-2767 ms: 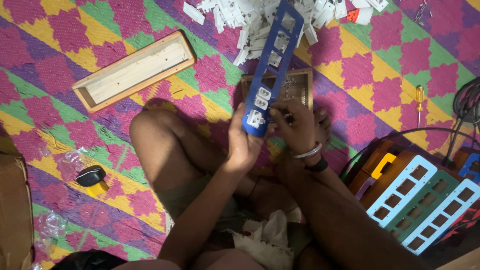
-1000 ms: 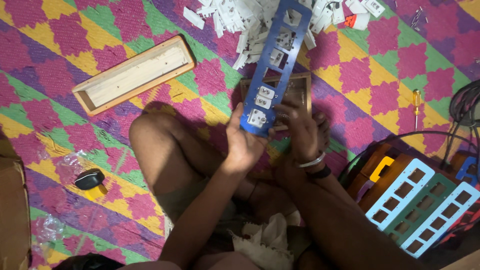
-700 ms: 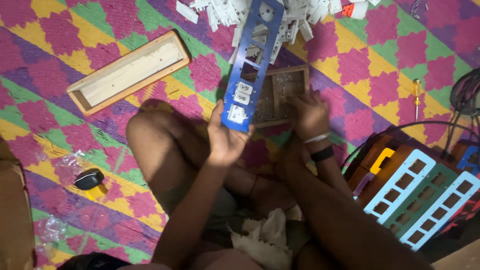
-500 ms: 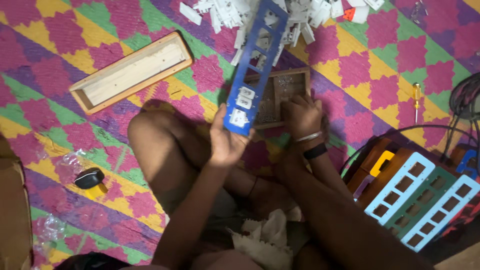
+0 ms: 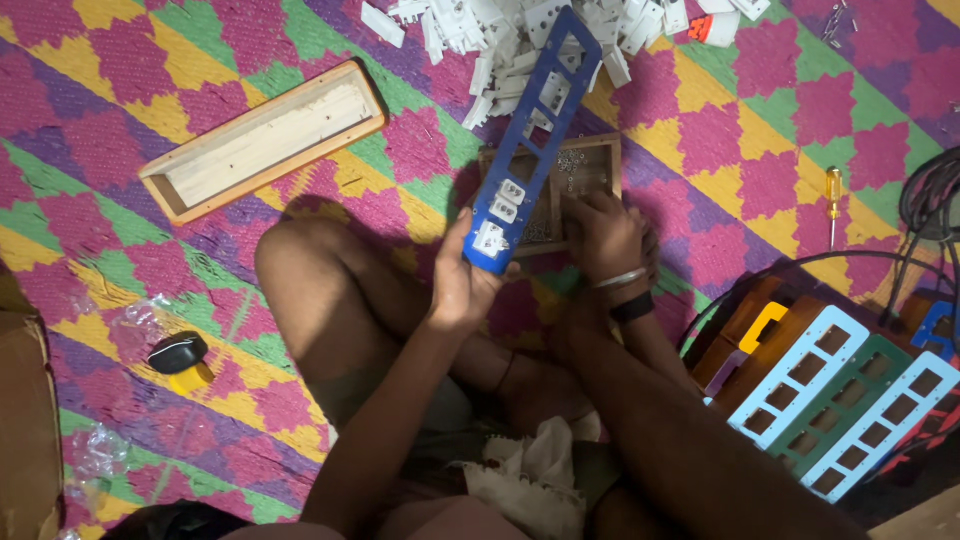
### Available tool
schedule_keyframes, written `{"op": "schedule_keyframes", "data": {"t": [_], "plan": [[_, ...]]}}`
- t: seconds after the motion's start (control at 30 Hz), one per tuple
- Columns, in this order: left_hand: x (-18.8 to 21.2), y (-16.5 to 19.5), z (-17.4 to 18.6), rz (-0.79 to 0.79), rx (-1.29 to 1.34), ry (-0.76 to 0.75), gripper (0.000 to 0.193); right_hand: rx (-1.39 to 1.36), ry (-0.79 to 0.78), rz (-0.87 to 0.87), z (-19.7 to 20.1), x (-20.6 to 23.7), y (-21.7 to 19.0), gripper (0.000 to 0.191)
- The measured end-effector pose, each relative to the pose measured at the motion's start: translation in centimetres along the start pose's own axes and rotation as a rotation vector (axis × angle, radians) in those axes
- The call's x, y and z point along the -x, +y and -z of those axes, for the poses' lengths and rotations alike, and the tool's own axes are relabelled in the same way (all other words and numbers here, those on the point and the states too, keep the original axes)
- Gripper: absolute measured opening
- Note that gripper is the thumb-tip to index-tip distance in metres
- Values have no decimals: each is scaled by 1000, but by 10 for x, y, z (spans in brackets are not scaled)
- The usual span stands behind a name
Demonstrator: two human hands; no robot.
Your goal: The person sits on the floor and assembles white plastic electrical components into a blue plastic frame. They pick up small metal fasteners from a wooden box and insert them into the components, securing them into the frame.
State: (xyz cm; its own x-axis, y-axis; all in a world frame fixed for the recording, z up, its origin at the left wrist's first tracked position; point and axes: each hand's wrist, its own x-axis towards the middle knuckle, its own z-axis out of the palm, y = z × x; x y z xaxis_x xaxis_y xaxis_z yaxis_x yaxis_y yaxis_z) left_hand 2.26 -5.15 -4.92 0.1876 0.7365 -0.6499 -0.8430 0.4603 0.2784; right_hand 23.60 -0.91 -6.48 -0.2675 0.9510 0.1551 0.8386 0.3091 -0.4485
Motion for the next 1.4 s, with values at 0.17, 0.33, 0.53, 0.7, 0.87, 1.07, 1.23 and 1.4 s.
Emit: {"op": "schedule_keyframes", "data": {"t": [0.17, 0.33, 0.53, 0.7, 0.87, 1.07, 1.23, 1.4], "plan": [[0, -3, -7, 6, -39, 12, 39, -55, 40, 49, 3, -3, 4, 6], [1, -5, -5, -9, -53, 11, 41, -88, 98, 65, 2, 1, -1, 7], [-2, -5, 3, 3, -44, 26, 41, -93, 68, -63, -1, 2, 0, 9], [-4, -7, 10, 42, -86, 50, 39, -415, 4, -295, 3, -5, 2, 13], [-1, -10, 8, -17, -115, -109, 38, -1173, -126, -439, 26, -13, -1, 13], [11, -2, -15, -55, -280, -212, 56, -1146, -150, -212, 23, -31, -15, 9], [17, 5, -33, -102, -300, -293, 61, -1056, -203, -285, 23, -27, -17, 7], [18, 4, -36, -90, -314, -278, 61, -1094, -198, -317, 22, -25, -18, 7]]}}
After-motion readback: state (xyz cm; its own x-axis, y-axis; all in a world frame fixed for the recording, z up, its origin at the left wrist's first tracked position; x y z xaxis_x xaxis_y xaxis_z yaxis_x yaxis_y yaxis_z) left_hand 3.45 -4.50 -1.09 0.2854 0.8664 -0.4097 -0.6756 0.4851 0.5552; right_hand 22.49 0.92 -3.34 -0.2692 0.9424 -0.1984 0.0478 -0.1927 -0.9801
